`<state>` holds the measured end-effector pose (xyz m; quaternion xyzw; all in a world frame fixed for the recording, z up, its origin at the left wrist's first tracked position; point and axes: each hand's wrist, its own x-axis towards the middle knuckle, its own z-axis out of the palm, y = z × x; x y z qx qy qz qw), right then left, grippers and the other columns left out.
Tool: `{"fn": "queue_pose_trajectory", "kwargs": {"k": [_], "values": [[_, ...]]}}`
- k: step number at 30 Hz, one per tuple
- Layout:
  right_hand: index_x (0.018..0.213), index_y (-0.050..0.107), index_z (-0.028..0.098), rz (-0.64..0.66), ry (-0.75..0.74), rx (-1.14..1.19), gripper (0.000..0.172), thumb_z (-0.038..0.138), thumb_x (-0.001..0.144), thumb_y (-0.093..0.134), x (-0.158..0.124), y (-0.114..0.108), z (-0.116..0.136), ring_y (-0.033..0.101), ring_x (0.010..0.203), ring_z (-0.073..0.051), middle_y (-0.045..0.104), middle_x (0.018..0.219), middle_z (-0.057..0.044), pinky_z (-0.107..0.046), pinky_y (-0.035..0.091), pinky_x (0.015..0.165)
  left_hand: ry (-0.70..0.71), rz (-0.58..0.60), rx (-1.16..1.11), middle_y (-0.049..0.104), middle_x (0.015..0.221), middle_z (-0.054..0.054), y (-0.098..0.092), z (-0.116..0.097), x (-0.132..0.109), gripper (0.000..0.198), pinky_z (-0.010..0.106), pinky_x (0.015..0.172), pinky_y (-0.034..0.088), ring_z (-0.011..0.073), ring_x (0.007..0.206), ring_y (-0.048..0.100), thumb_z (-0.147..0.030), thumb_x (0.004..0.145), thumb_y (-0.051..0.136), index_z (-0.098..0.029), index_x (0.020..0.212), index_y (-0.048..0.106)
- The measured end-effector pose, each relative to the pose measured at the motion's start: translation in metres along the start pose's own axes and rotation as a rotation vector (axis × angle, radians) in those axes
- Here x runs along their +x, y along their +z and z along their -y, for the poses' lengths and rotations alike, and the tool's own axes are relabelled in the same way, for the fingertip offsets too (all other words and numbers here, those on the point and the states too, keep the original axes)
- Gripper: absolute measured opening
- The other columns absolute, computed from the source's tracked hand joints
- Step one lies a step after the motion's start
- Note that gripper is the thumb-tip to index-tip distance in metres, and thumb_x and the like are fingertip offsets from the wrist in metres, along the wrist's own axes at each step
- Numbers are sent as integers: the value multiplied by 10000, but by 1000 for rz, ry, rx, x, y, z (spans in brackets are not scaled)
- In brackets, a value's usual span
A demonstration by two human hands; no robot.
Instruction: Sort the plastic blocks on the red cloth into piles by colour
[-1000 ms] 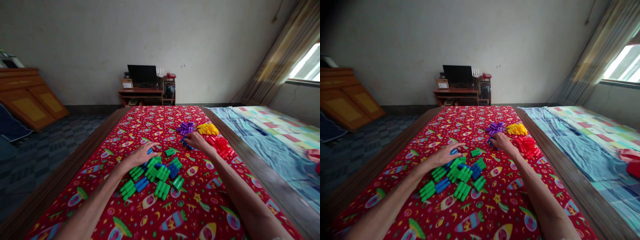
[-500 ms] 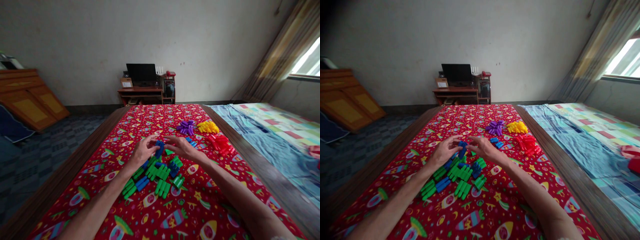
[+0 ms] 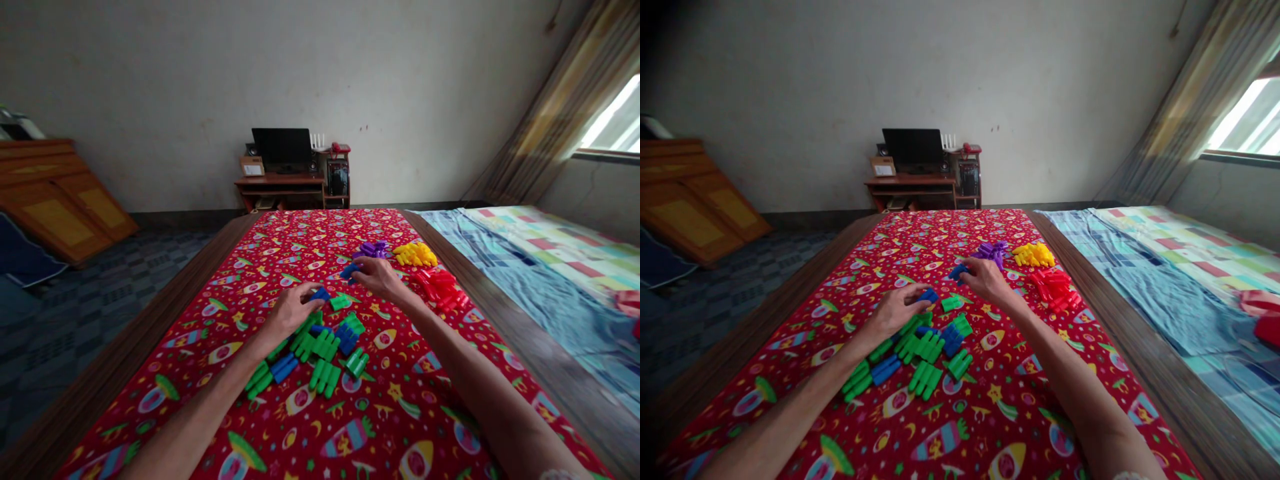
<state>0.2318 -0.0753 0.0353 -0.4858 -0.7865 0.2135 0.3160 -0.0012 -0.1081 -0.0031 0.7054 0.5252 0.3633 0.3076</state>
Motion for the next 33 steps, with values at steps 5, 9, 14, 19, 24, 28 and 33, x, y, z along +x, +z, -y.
{"fn": "queue_pose_trajectory", "kwargs": {"k": [5, 9, 14, 19, 24, 28, 33], "values": [[947, 737, 162, 183, 97, -354, 219, 190, 779, 600, 4, -24, -38, 618, 706, -159, 705, 776, -49, -227, 395, 624, 22, -12, 50, 747, 903, 61, 0, 11, 4, 399, 343, 782, 561, 257, 874, 703, -374, 704, 689, -179, 1051, 695], [953, 723, 120, 14, 84, -532, 230, 213, 859, 534, -4, -21, -30, 615, 792, -196, 701, 851, -116, -257, 382, 660, 52, 9, 20, 748, 938, 54, 2, 6, 2, 358, 339, 800, 557, 246, 877, 701, -348, 710, 679, -185, 1029, 694], [896, 701, 137, 99, -223, -165, 241, 259, 926, 495, -13, 6, 11, 567, 685, -126, 673, 759, -40, -217, 350, 623, 62, 50, -82, 745, 880, 42, 6, -10, -4, 356, 305, 733, 560, 216, 808, 705, -318, 724, 670, -188, 1055, 640], [813, 677, 137, 247, -273, -84, 117, 198, 862, 590, -10, 13, 19, 413, 532, -65, 565, 612, 28, -206, 250, 530, 95, 33, 5, 728, 846, 39, -1, -14, -4, 386, 304, 698, 547, 206, 772, 693, -323, 741, 675, -195, 1090, 572], [638, 660, 151, 347, -85, -339, 214, 232, 832, 619, -5, -21, -15, 361, 490, -72, 498, 526, 31, -235, 218, 502, 243, 277, 405, 695, 889, 27, -18, -9, -8, 201, 317, 828, 505, 217, 895, 645, -340, 716, 735, -225, 871, 679], [753, 716, 182, 342, 19, -497, 154, 306, 819, 653, -5, -37, -29, 494, 592, -115, 614, 665, -20, -231, 279, 532, 334, 442, 570, 661, 1010, 40, -19, -5, -16, 206, 321, 901, 472, 224, 1002, 612, -277, 712, 760, -234, 907, 711], [860, 714, 148, 126, 11, -515, 236, 300, 904, 538, -7, -31, -5, 552, 654, -139, 666, 758, -73, -242, 298, 567, 296, 323, 563, 691, 928, 53, -15, -11, -12, 103, 312, 861, 477, 232, 937, 635, -253, 751, 710, -204, 842, 720]]}}
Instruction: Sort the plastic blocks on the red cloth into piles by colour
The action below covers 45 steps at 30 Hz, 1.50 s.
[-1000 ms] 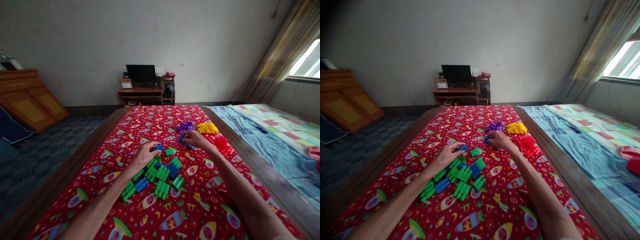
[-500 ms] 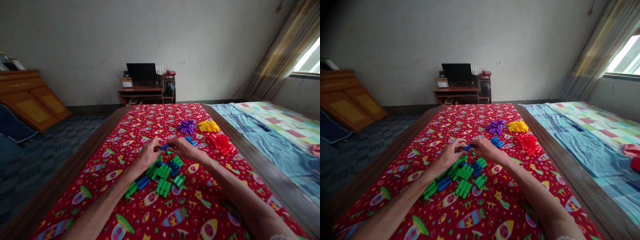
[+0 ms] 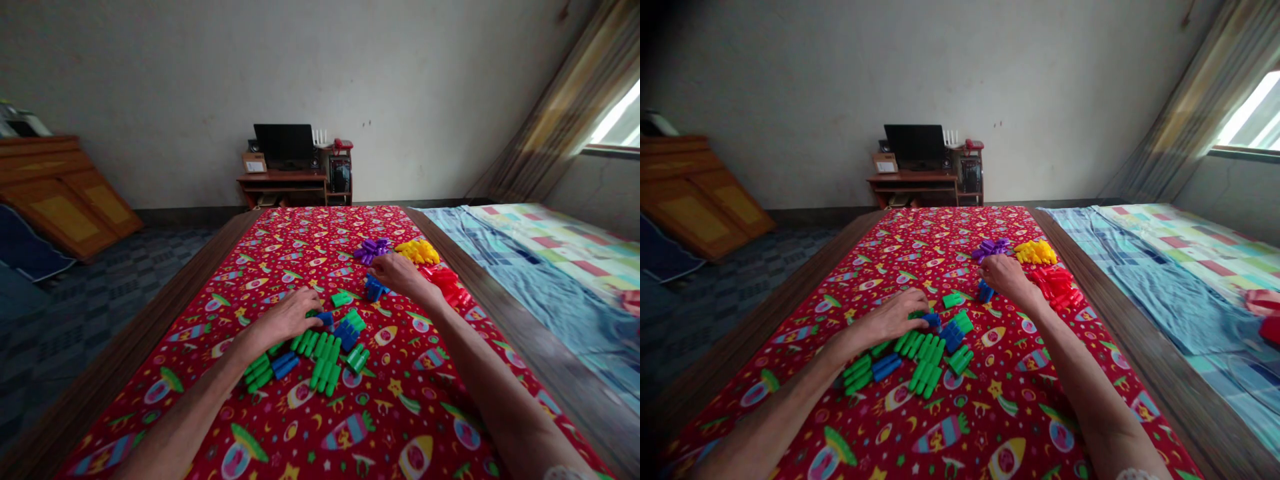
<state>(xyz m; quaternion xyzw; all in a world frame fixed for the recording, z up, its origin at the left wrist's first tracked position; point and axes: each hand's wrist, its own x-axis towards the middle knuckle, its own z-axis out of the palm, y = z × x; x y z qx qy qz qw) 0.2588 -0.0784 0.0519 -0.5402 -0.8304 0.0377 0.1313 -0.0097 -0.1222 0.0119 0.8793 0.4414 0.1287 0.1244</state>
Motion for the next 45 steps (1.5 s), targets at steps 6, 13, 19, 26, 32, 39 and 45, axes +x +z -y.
{"fn": "queue_pose_trajectory", "kwargs": {"k": [6, 13, 19, 26, 32, 39, 45], "values": [[979, 693, 158, 46, -399, 481, 221, 273, 931, 511, -12, 15, 62, 571, 651, -103, 694, 796, -40, -200, 329, 582, -137, -168, -229, 728, 813, 36, -7, -14, 6, 230, 260, 662, 482, 209, 744, 674, -360, 840, 580, -190, 910, 718], [797, 735, 146, -39, -198, 317, 210, 247, 864, 564, 2, 1, 17, 490, 551, -83, 637, 629, -7, -211, 283, 549, -88, -172, -267, 725, 966, 51, 13, -29, 5, 289, 290, 803, 512, 213, 897, 676, -405, 863, 586, -204, 1053, 671], [740, 721, 110, 58, 169, -49, 299, 238, 874, 487, 10, -4, -65, 484, 559, -108, 609, 616, -31, -232, 265, 527, 173, -51, -110, 578, 1312, 68, 41, -48, -6, 401, 378, 1062, 400, 246, 1246, 510, -366, 822, 676, -254, 1201, 608], [750, 713, 138, 222, 136, -159, 333, 324, 906, 486, 5, -3, -50, 513, 583, -125, 648, 690, -66, -245, 272, 520, 33, -100, -155, 663, 985, 45, 36, -39, 1, 217, 314, 861, 509, 205, 938, 642, -271, 787, 706, -200, 987, 666], [763, 697, 127, 80, 140, -133, 310, 298, 911, 484, 1, -18, -25, 527, 600, -140, 651, 720, -94, -263, 276, 544, -139, -304, -489, 712, 905, 48, 24, -29, 12, 203, 301, 751, 542, 205, 849, 665, -347, 764, 685, -202, 906, 694], [801, 659, 142, 171, -349, 541, 275, 340, 911, 504, -4, 11, 40, 451, 561, -78, 573, 633, 30, -197, 298, 539, -288, -513, -743, 724, 957, 67, 21, -21, 13, 458, 308, 768, 554, 222, 881, 682, -537, 715, 684, -174, 995, 674], [790, 655, 146, -22, -191, 373, 152, 266, 849, 582, 1, 20, 40, 483, 576, -92, 579, 638, 14, -202, 301, 557, -282, -510, -649, 719, 945, 68, 14, -22, 12, 432, 294, 733, 560, 214, 867, 686, -512, 891, 451, -174, 1085, 638]]}}
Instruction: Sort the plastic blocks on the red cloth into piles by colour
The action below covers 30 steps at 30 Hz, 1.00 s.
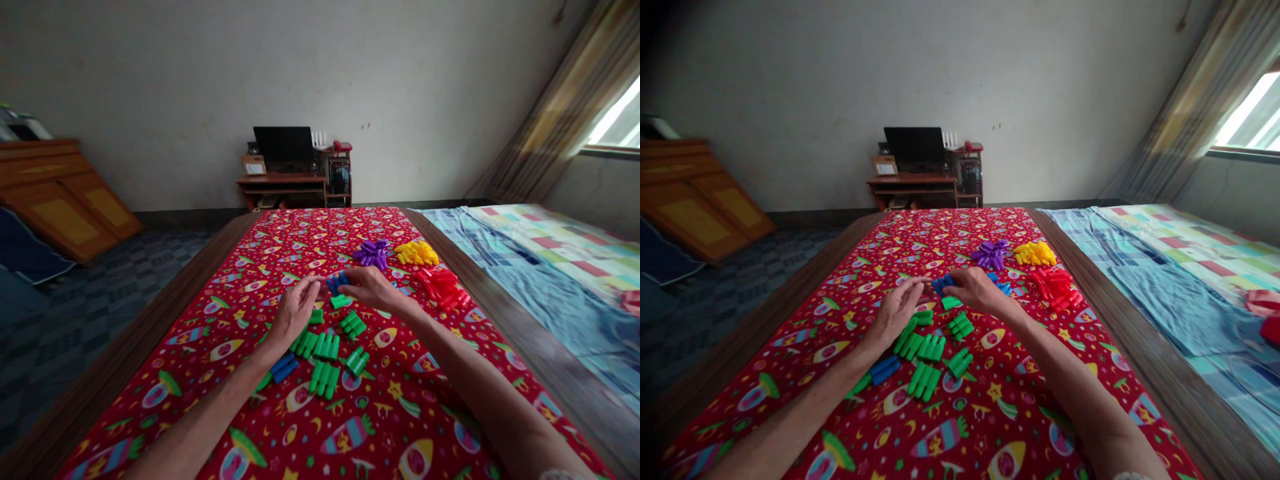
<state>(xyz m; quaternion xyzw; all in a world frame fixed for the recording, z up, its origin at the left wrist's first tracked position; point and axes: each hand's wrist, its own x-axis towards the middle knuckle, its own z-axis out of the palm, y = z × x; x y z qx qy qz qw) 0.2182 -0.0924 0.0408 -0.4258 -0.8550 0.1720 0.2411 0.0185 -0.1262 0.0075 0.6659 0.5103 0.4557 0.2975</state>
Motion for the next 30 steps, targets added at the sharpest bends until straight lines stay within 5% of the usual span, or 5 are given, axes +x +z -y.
{"fn": "queue_pose_trajectory", "kwargs": {"k": [3, 7, 16, 26, 30], "values": [[928, 677, 144, -111, 239, -346, 218, 276, 907, 504, -5, -26, -24, 575, 707, -158, 667, 808, -80, -237, 338, 614, 151, 97, 250, 706, 1024, 94, -12, 8, 8, 352, 349, 873, 524, 236, 961, 665, -404, 881, 466, -176, 1070, 656], [1030, 680, 118, 50, 513, -629, 302, 284, 939, 444, -13, -50, -46, 625, 884, -249, 675, 1014, -176, -283, 390, 673, 187, 255, 537, 697, 1075, 107, -39, 32, 16, 292, 389, 967, 465, 265, 1051, 627, -351, 810, 540, -191, 994, 700], [921, 700, 109, 2, 496, -682, 476, 409, 981, 335, -10, -50, -45, 633, 767, -221, 684, 876, -163, -274, 362, 617, 14, 419, 661, 713, 1069, 69, -60, 53, 20, 385, 294, 869, 499, 228, 989, 659, -267, 745, 615, -207, 1123, 664], [1054, 649, 146, -42, -254, 30, 267, 316, 952, 469, -8, 9, 10, 574, 654, -118, 684, 794, -48, -205, 340, 597, 68, 107, 418, 737, 935, 31, -22, 8, 16, 452, 295, 739, 557, 203, 833, 704, -196, 718, 679, -218, 1158, 577], [937, 661, 140, -40, -240, -51, 207, 234, 934, 476, -7, 17, 12, 494, 556, -93, 639, 686, -24, -211, 282, 549, 95, 197, 377, 732, 929, 32, -25, -3, 12, 398, 264, 717, 547, 183, 817, 700, -204, 754, 650, -206, 1145, 579]]}}
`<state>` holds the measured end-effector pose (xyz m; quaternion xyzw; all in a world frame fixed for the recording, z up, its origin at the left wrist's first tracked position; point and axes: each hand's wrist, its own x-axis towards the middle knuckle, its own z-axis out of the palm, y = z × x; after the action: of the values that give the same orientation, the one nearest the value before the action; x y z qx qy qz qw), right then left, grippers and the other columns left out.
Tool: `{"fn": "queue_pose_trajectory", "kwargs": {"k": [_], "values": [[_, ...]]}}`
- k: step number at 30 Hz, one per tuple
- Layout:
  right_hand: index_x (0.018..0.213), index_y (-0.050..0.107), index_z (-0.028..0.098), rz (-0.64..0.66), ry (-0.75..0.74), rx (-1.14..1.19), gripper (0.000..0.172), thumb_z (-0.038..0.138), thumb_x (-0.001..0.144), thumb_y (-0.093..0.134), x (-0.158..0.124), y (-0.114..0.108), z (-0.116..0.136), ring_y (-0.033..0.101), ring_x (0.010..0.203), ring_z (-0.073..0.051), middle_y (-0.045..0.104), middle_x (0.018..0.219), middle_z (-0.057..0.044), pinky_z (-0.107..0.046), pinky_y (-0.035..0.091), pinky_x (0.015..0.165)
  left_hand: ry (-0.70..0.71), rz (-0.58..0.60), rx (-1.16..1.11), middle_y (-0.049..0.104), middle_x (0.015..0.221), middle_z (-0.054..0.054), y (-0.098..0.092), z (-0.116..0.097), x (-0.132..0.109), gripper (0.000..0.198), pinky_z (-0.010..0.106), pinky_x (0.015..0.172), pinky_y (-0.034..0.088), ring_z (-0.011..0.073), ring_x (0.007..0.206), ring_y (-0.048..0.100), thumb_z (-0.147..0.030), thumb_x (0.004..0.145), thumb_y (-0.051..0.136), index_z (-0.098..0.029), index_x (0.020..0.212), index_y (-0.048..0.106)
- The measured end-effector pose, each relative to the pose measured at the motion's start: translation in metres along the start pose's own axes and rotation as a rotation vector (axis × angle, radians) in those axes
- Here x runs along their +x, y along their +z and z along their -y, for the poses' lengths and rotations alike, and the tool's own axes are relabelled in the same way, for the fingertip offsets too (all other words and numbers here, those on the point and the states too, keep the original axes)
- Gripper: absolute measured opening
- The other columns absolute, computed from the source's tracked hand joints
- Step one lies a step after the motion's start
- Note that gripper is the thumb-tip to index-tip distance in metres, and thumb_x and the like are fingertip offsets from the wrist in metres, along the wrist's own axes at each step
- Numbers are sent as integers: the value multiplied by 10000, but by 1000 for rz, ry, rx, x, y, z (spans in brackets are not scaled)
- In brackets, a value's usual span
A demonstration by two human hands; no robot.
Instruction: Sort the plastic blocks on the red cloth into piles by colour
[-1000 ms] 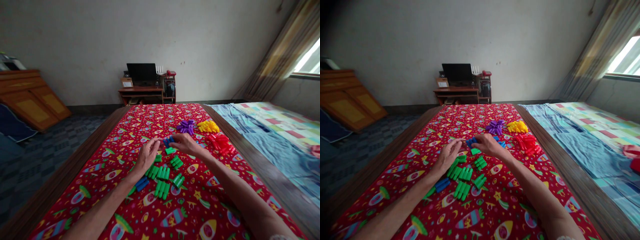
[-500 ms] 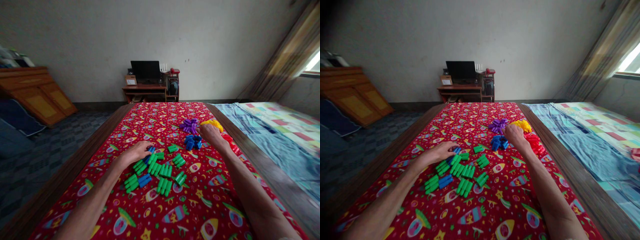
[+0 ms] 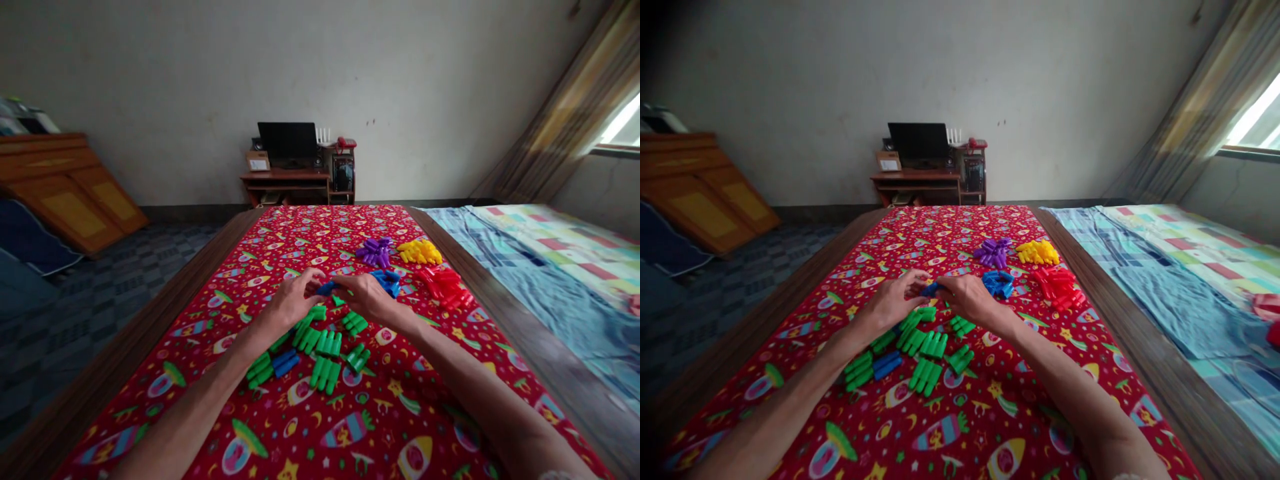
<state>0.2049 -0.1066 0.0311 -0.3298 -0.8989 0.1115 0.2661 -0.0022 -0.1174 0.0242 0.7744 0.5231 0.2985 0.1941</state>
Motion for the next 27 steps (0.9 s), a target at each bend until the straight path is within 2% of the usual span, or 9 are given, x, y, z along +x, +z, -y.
{"fn": "queue_pose_trajectory", "kwargs": {"k": [4, 7, 9, 13, 16, 19, 21, 25, 27], "values": [[971, 689, 150, -21, 261, -277, 212, 226, 902, 504, -5, -29, -30, 555, 644, -132, 675, 760, -63, -233, 305, 589, -60, 149, 278, 723, 962, 42, -25, 23, -5, 349, 275, 765, 511, 206, 875, 681, -267, 752, 654, -223, 1097, 637], [955, 707, 159, 72, 452, -476, 224, 194, 879, 499, -11, -53, -52, 594, 758, -167, 692, 858, -94, -247, 319, 617, -148, 374, 396, 720, 875, 27, -38, 43, -10, 344, 258, 697, 486, 212, 837, 672, -281, 709, 669, -223, 1049, 658], [934, 708, 158, 172, 538, -535, 213, 204, 871, 510, -14, -63, -57, 598, 774, -169, 689, 873, -93, -246, 320, 612, -150, 481, 395, 716, 870, 18, -39, 47, -13, 322, 241, 671, 466, 200, 814, 666, -247, 689, 662, -223, 1010, 668], [938, 699, 147, 317, 615, -534, 227, 317, 878, 562, -14, -73, -47, 605, 803, -172, 685, 925, -99, -236, 328, 600, -147, 529, 345, 703, 810, -1, -32, 39, -10, 301, 219, 624, 430, 181, 772, 650, -200, 668, 636, -232, 963, 683], [922, 698, 130, 257, 634, -581, 304, 340, 937, 479, -10, -76, -33, 608, 797, -177, 687, 917, -122, -244, 323, 595, -142, 484, 271, 673, 731, -18, -32, 36, -6, 261, 210, 582, 405, 163, 703, 623, -222, 650, 629, -215, 905, 685], [857, 701, 135, 156, 566, -553, 348, 286, 967, 407, -7, -74, -21, 590, 696, -150, 685, 794, -101, -247, 312, 581, -139, 357, 269, 619, 638, -30, -37, 39, -1, 199, 216, 550, 390, 147, 617, 579, -251, 658, 597, -204, 834, 678], [840, 698, 140, 84, 427, -458, 336, 271, 964, 414, -8, -65, -14, 577, 664, -134, 677, 748, -82, -239, 333, 597, -140, 246, 266, 621, 644, -24, -39, 41, 2, 189, 229, 562, 413, 154, 618, 579, -257, 652, 589, -205, 815, 668], [1045, 661, 122, -96, 20, -158, 300, 329, 956, 463, -11, -33, 1, 604, 778, -153, 698, 879, -104, -248, 408, 717, -121, 67, 56, 690, 821, 17, -37, 28, 4, 251, 286, 683, 509, 200, 771, 647, -287, 642, 621, -197, 876, 627], [1154, 614, 119, -99, -75, -13, 340, 355, 958, 467, -10, -16, 8, 614, 794, -157, 698, 948, -118, -251, 419, 718, -107, 49, -109, 700, 847, 29, -32, 16, 4, 270, 316, 723, 537, 213, 817, 669, -312, 665, 629, -191, 906, 603]]}}
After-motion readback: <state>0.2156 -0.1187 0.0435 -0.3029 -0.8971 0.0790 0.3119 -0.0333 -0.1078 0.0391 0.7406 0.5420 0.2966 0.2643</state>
